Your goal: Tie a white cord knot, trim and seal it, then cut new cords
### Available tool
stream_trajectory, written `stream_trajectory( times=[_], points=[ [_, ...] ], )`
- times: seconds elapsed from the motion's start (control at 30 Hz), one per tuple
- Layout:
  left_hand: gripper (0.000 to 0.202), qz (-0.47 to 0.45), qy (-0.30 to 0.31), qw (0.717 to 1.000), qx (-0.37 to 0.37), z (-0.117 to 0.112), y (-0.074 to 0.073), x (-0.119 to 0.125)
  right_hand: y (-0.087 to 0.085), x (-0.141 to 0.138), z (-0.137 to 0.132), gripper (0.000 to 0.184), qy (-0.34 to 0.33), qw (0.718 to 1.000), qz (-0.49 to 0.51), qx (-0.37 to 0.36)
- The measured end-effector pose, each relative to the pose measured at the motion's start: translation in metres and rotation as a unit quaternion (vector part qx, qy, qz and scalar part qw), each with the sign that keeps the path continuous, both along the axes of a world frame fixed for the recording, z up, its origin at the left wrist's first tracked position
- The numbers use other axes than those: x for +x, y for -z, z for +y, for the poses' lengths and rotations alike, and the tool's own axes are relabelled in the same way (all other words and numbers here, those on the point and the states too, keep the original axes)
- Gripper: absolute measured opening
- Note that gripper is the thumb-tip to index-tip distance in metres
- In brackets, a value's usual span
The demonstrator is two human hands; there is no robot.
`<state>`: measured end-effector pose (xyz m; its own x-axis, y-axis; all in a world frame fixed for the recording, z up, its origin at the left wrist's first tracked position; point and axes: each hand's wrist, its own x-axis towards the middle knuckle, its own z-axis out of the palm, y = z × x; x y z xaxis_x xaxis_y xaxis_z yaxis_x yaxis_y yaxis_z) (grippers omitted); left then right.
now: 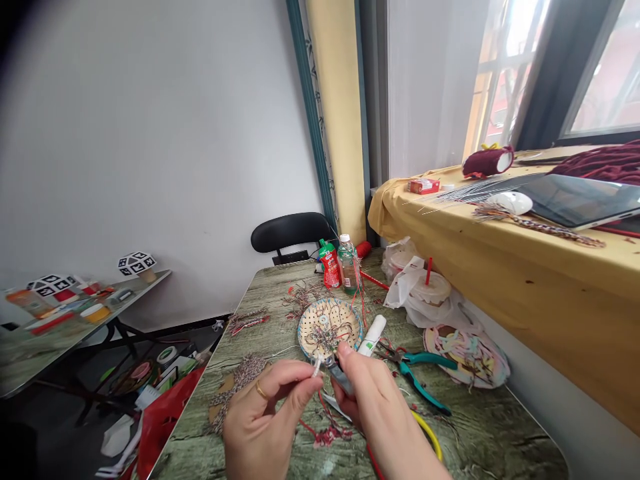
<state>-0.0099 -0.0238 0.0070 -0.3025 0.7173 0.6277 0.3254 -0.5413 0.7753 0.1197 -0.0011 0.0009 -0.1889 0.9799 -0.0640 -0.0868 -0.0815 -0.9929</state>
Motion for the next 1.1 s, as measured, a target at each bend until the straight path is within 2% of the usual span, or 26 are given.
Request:
stream_trajectory(
  times=[0.13,0.23,0.33,0.4,0.57,0.7,0.8,0.9,0.97,1.03,1.1],
  points=[
    [0.018,-0.026,-0.006,1.000,0.005,0.001,0.000,0.001,0.001,0.004,0.001,0.034,0.004,1.000,-0.017,0.012],
    [0.019,-0.005,0.001,1.000,0.006,0.001,-0.001,0.000,0.004,0.003,-0.001,0.033,0.019,0.999,-0.027,0.043],
    [0.020,0.018,0.009,1.000,0.009,0.001,0.000,-0.001,0.014,0.000,-0.006,0.024,0.061,0.992,-0.039,0.106],
    [0.020,0.005,0.005,1.000,0.025,0.001,0.002,-0.001,0.024,-0.002,-0.008,0.026,0.083,0.982,-0.050,0.162],
    [0.021,0.001,0.010,0.998,0.054,0.003,0.010,0.000,0.045,0.006,-0.003,0.039,0.020,0.957,-0.122,0.264],
    [0.021,0.021,0.025,0.998,0.061,0.002,0.012,-0.004,0.046,0.011,-0.002,0.044,0.010,0.945,-0.154,0.289],
    [0.024,0.044,0.049,0.996,0.059,0.002,0.011,-0.006,0.034,0.007,-0.005,0.050,0.024,0.960,-0.139,0.243],
    [0.024,0.022,0.055,0.997,0.051,0.002,0.009,-0.004,0.014,0.002,-0.005,0.048,0.040,0.991,-0.082,0.103],
    [0.022,-0.013,0.039,0.998,0.037,0.001,0.008,-0.001,0.002,-0.001,-0.001,0.051,0.011,0.998,-0.051,0.036],
    [0.018,-0.041,0.028,0.999,0.008,0.000,0.007,0.001,-0.008,-0.003,0.003,0.057,-0.030,0.999,-0.007,0.022],
    [0.012,-0.067,0.016,0.997,-0.035,-0.003,0.006,0.003,-0.013,-0.005,0.005,0.055,-0.049,0.998,0.039,0.029]
  ],
)
